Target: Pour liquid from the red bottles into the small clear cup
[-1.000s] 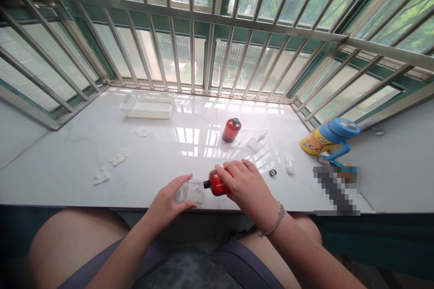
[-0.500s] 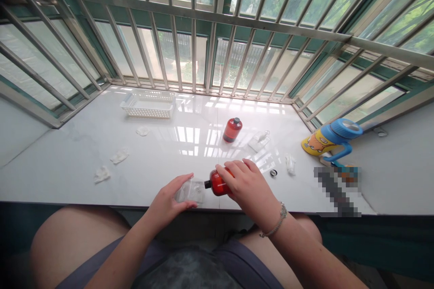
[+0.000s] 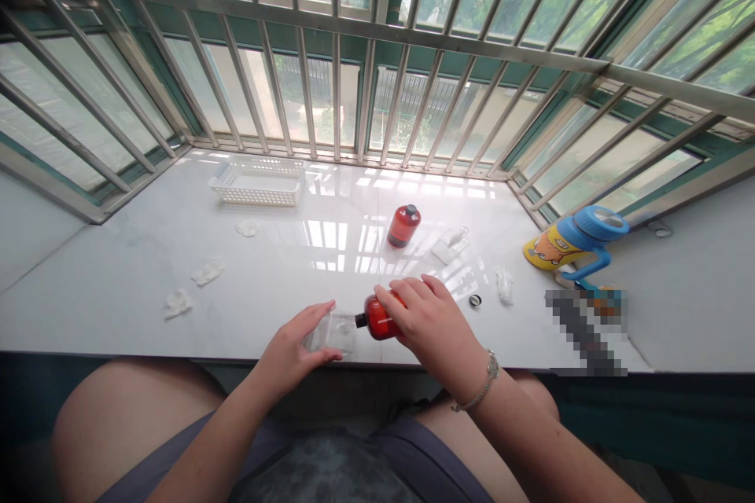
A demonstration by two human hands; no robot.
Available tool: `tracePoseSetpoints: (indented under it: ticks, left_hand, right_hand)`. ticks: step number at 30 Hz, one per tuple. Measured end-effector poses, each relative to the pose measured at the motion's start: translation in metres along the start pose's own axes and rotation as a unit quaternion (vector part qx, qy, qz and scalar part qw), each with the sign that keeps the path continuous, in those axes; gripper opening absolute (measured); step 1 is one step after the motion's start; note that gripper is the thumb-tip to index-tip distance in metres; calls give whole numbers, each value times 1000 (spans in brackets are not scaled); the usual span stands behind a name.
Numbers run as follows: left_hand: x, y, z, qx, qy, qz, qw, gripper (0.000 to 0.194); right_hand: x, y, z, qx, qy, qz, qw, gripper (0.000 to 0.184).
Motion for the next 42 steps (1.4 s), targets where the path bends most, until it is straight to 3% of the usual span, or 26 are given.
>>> tracePoseSetpoints:
  ticks: [21, 42]
  left_hand:
    - [2, -5, 0, 25, 13, -15, 1000, 85]
    - [1, -6, 1, 24, 16, -15, 999, 84]
  right_hand:
    - [-6, 1, -3, -15, 23, 17, 999, 64]
    - [-14, -1, -4, -20, 41, 33, 998, 48]
Point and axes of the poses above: each hand's wrist, its own z-axis away from the middle knuckle, its own x-axis out of the palm, y = z × x, the point moved 2 cm from there along -z, towards the middle knuckle, and after that the axes turned 13 degrees about -y, right-handed, at the moved point
